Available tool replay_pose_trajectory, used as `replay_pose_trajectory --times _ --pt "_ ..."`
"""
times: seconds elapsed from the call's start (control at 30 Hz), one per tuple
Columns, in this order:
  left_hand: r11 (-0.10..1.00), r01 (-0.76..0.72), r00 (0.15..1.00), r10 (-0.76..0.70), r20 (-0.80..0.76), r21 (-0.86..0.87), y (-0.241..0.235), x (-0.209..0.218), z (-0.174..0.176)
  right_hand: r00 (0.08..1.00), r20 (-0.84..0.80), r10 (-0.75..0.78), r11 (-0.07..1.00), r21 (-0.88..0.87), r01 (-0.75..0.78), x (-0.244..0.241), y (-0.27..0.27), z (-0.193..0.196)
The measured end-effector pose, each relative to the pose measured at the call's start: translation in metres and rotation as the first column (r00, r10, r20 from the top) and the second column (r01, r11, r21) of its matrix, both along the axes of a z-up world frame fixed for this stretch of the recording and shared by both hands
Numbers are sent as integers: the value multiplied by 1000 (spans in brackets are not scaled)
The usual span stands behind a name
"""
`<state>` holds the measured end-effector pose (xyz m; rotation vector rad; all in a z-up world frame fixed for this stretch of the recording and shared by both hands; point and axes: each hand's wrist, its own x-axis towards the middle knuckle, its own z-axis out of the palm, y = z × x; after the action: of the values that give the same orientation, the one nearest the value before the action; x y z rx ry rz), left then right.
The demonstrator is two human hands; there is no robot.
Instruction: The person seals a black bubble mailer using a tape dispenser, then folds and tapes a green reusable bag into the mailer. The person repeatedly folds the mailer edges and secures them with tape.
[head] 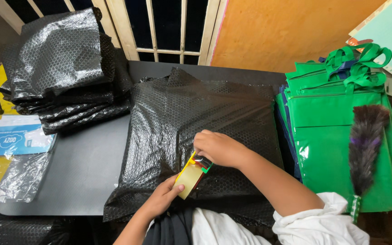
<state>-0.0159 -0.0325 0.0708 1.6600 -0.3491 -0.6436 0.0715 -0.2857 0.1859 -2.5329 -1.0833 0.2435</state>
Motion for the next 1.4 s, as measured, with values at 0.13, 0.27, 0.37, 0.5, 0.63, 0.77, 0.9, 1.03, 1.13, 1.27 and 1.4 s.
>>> replay_pose_trajectory --times 0.13,0.27,0.37,0.5,0.63,0.77,0.9,1.03,1.13,1.27,1.4 --pt "996 -40 999 38 29 80 -5 -1 -13 998 -49 -37 983 -182 27 -17 2 8" --pt "994 -57 998 54 42 90 -9 -1 -20 986 -155 -67 972 -232 30 -27 5 15" --pt "992 -76 996 71 56 104 -12 -2 -21 987 -154 -45 979 -202 13 -35 6 11" --pt "984 -119 989 105 101 136 -15 -6 -19 965 -228 -127 959 -276 61 -48 17 31" --pt "977 -124 987 104 120 173 -19 -7 -27 960 -239 -147 964 -252 85 -51 19 24" --pt "967 -157 958 100 267 201 -27 -10 -20 970 -193 -146 974 -199 107 -49 23 15" --pt "963 -248 851 166 499 103 -27 -12 -38 876 -372 -308 948 -195 251 -31 21 39" --pt "995 -99 840 68 538 28 -17 -18 -46 905 -333 -263 964 -117 237 -27 18 32" --pt "983 44 949 -96 300 176 -13 -17 -48 914 -302 -271 962 -108 249 -29 19 34" --pt "979 -2 880 -96 466 206 -16 -14 -73 958 -180 -225 966 -167 196 -43 27 39" --pt "977 -18 835 -103 540 214 -22 -14 -71 986 -61 -153 966 -220 137 -52 32 33"
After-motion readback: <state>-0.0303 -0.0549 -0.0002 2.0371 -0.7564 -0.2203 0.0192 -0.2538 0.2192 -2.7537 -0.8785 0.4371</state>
